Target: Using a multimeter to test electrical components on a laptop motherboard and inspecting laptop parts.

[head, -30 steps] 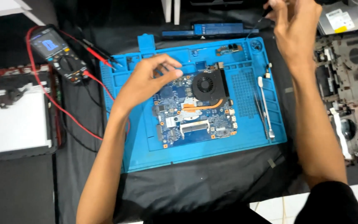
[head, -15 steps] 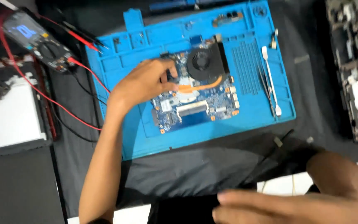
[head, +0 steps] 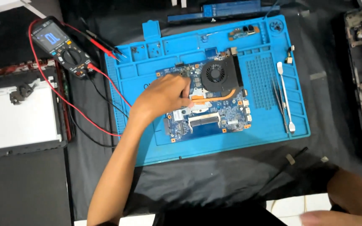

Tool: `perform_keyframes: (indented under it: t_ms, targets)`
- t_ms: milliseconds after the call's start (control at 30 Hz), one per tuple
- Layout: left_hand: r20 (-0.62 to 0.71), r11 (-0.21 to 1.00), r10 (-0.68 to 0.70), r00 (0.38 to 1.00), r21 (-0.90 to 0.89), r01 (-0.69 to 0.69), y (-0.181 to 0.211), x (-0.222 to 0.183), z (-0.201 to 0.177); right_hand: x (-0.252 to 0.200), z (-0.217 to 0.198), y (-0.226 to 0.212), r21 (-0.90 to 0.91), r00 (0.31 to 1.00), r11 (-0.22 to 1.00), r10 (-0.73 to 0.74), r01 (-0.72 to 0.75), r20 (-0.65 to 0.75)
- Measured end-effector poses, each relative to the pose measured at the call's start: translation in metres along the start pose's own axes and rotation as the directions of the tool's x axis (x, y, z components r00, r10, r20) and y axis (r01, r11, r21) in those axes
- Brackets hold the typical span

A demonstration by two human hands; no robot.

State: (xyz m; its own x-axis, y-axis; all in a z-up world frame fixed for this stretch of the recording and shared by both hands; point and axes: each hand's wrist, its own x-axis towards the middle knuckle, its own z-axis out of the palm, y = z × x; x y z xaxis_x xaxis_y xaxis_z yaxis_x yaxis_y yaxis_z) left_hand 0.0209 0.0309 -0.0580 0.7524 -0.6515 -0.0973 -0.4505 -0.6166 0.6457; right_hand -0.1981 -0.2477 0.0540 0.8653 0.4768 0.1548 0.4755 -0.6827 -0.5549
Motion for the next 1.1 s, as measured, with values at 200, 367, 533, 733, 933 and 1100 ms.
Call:
perform_keyframes:
  t_ms: [200, 367, 533, 733, 933, 1100]
  targets:
    - [-0.163, 0.997, -0.053, 0.985, -0.06, 0.044, 0.006, 0.011, -0.004, 0.008, -0.011, -0.011, 0.364, 0.908, 0.865, 0.406, -0.346, -0.102]
    - [-0.545, 0.985, 0.147, 0.825, 0.159, -0.071, 0.004, 0.022, 0.007, 0.123, -0.036, 0.028, -0.179, 0.944, 0.982, 0.002, -0.065, -0.331]
    - [-0.476, 0.954, 0.18, 0.861, 0.298, -0.035, 0.005, 0.031, 0.02, 0.166, -0.015, 0.128, -0.059, 0.996, 0.998, 0.02, -0.025, -0.086]
    - [-0.487, 0.914, 0.237, 0.841, 0.405, -0.023, 0.001, 0.042, 0.034, 0.18, 0.007, 0.177, -0.09, 0.971, 0.972, 0.226, -0.219, 0.078]
    - [-0.464, 0.988, 0.05, 0.885, 0.153, 0.024, 0.001, 0.044, 0.029, 0.185, 0.012, 0.173, -0.013, 0.957, 0.966, 0.257, -0.258, 0.132]
    - [-0.47, 0.999, 0.036, 0.882, 0.019, -0.031, 0.025, 0.029, 0.011, 0.185, 0.004, 0.157, 0.174, 0.957, 0.948, 0.238, -0.266, 0.165]
